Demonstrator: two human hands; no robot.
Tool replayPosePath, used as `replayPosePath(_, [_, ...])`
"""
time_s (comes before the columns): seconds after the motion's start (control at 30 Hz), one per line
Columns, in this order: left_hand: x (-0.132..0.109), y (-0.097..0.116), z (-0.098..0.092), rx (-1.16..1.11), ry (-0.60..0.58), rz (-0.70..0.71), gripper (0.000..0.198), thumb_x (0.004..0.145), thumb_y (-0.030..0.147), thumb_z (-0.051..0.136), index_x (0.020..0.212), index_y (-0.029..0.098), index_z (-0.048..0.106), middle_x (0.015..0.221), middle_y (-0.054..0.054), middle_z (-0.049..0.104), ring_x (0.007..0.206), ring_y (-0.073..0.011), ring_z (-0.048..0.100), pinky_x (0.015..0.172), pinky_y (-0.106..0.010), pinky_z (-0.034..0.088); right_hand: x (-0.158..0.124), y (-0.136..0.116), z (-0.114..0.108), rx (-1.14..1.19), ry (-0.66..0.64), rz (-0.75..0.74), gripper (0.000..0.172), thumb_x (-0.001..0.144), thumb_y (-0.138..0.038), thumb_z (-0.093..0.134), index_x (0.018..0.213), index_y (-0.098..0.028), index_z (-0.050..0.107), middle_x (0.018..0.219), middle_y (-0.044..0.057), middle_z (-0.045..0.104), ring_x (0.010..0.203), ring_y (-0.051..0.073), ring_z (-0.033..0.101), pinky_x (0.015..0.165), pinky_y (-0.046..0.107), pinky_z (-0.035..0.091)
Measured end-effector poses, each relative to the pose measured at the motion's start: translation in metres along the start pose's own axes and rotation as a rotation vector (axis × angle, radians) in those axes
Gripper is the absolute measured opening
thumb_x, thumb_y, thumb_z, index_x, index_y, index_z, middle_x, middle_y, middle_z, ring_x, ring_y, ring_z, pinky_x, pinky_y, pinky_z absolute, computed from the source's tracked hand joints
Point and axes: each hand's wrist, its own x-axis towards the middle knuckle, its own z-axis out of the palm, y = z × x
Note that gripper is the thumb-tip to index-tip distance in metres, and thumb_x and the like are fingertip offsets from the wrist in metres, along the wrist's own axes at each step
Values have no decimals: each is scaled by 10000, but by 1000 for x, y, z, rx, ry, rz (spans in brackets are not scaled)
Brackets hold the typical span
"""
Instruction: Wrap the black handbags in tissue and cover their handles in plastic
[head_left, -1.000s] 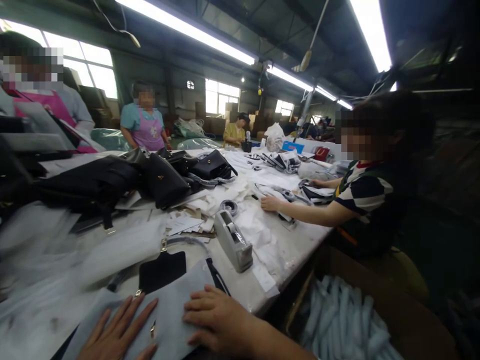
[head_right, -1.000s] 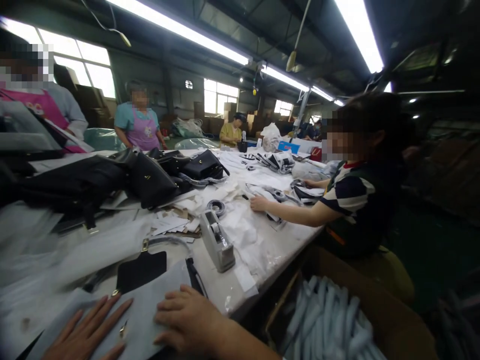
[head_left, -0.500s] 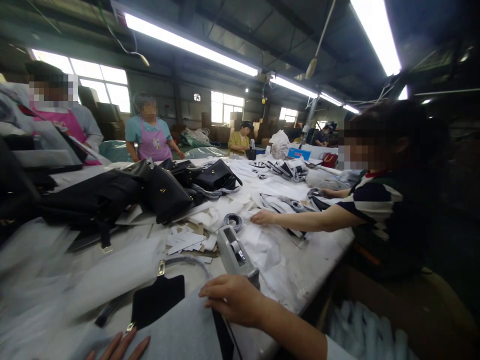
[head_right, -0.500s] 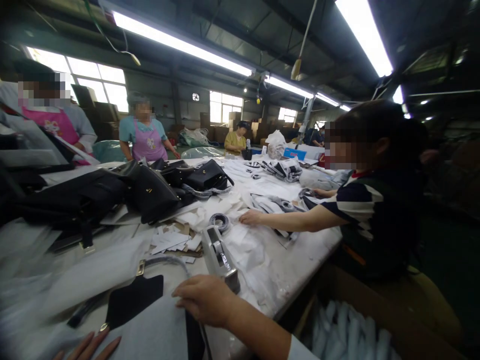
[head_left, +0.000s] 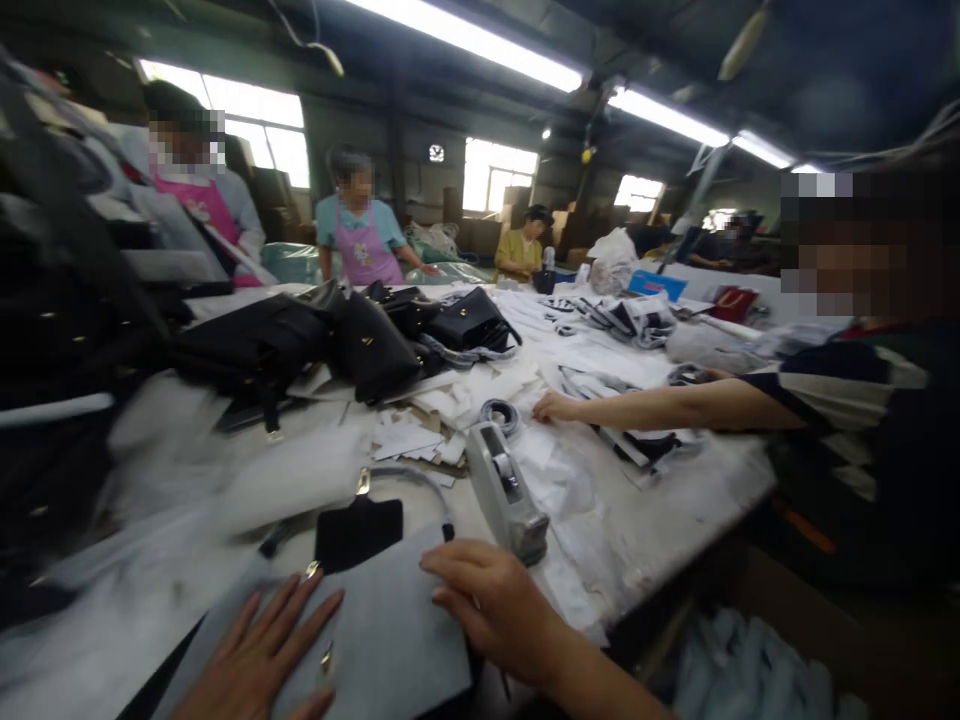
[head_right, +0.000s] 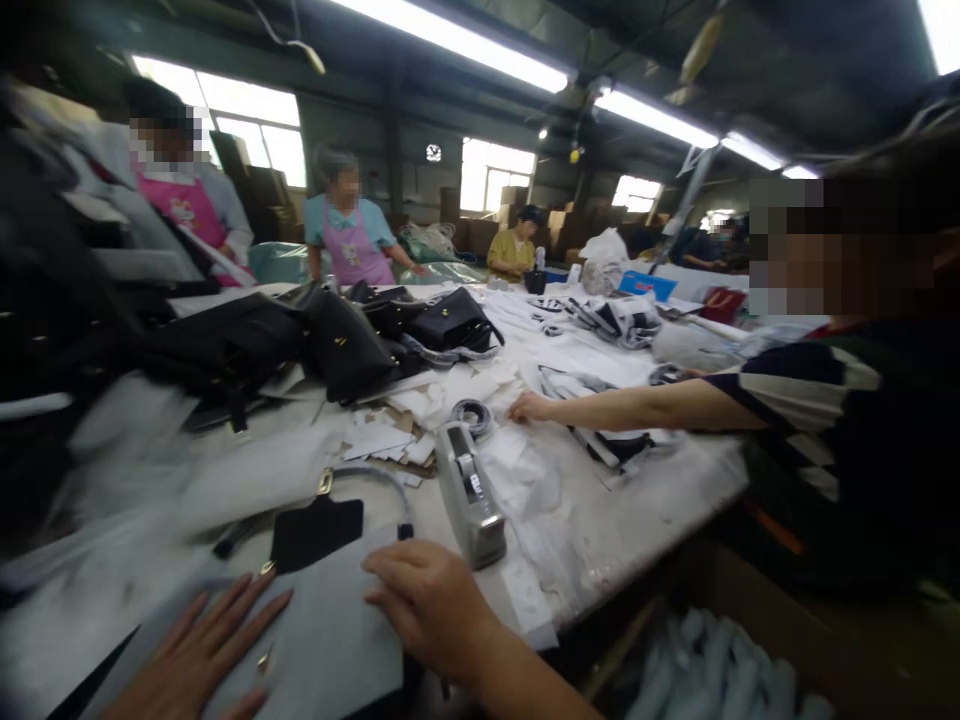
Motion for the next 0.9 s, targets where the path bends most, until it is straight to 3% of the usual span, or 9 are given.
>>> replayPosePath(0.17, [8,19,-38,-33,-94,-40,726,894,634,488,1519,373,226,1596,-63,279,1425,-293,339,1189,-493,143,10,-23,46,-183,-153,54,536,931,-452,571,1368,-142,555,1460,139,499,1381,308,415,1176,500,314])
replayPosePath(0.3, [9,25,-44,-60,-91,-62,716,903,645,462,1520,357,242,1591,-71,296,1441,-298,301,1188,-508,135,18,-20,72,-322,-258,86,626,928,-526,537,1421,-142,499,1522,159,402,1424,350,334,1179,552,274])
replayPosePath(0.47, [9,27,-45,-100,-34,-54,698,899,653,462,1509,364,282,1586,-78,306,1435,-314,303,1179,-520,146,4,-5,85,-399,-304,99,558,969,-465,479,1472,-229,429,1550,122,361,1435,333,318,1168,554,278])
replayPosePath(0.6, [9,26,-44,-141,-18,-54,658,900,654,458,1491,410,305,1592,-74,291,1429,-341,305,1159,-550,160,8,-12,79,-448,-318,127,575,957,-459,496,1477,-226,418,1526,122,411,1397,329,385,1155,538,298])
replayPosePath(0.73, [9,25,-39,-164,-15,-61,656,896,664,454,1487,418,310,1593,-72,288,1437,-343,289,1153,-565,156,42,-25,71,-484,-347,165,491,948,-466,525,1365,-209,551,1333,124,608,1216,313,551,1059,503,401])
replayPosePath(0.9, [6,25,-35,-160,25,-81,723,886,671,460,1514,364,274,1612,-76,239,1448,-338,263,1175,-545,104,73,-23,83,-480,-361,92,355,977,-322,515,1293,-177,586,1228,112,660,1151,265,578,1083,461,353])
